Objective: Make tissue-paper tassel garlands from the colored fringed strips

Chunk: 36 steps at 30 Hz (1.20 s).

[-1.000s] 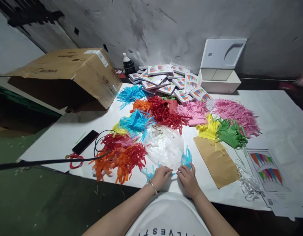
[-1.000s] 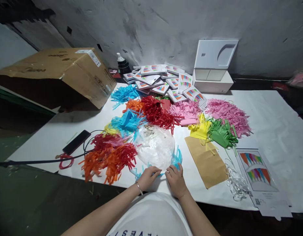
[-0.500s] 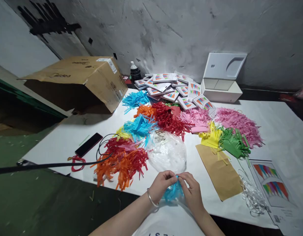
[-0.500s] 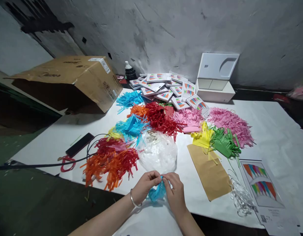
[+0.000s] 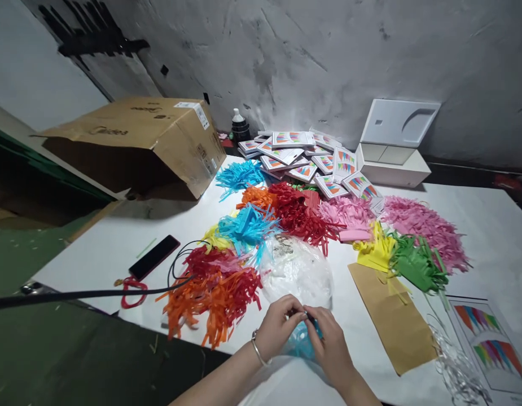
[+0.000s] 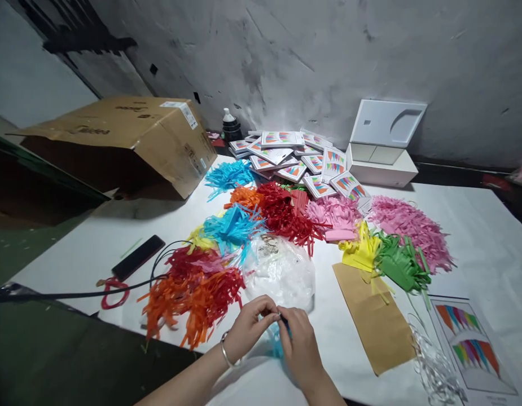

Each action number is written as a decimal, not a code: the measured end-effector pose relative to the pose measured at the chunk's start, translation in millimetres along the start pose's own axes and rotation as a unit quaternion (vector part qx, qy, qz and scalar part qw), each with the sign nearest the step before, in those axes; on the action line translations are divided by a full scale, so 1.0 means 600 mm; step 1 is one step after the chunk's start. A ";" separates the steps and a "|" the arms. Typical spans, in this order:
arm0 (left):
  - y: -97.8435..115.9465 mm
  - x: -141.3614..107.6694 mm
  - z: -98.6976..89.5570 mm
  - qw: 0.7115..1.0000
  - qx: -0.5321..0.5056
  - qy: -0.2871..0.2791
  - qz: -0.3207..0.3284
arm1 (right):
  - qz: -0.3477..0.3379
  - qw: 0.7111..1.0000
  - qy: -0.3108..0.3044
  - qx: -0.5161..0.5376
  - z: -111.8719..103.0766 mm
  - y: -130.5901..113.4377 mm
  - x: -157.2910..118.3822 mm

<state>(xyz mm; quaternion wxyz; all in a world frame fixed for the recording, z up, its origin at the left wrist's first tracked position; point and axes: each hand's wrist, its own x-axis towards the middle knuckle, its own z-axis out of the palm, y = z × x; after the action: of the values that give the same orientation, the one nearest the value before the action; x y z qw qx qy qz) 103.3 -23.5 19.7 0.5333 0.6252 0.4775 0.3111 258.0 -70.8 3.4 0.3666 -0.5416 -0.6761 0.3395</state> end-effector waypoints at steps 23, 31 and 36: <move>-0.148 0.130 -0.047 0.982 0.145 -0.025 -0.117 | 0.162 0.981 -0.104 -0.032 0.067 0.049 0.089; -0.186 0.152 -0.018 0.946 0.312 -0.040 -0.081 | 0.160 0.983 -0.087 -0.010 0.063 0.057 0.086; -0.169 0.133 -0.028 0.960 0.269 -0.037 -0.063 | 0.169 0.983 -0.068 -0.001 0.049 0.060 0.075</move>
<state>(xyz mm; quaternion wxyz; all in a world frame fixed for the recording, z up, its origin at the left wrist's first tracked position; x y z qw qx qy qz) 89.2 54.6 -83.7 0.3812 0.7254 0.5618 0.1131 243.3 -22.1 -36.3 0.2565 -0.6237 -0.5985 0.4323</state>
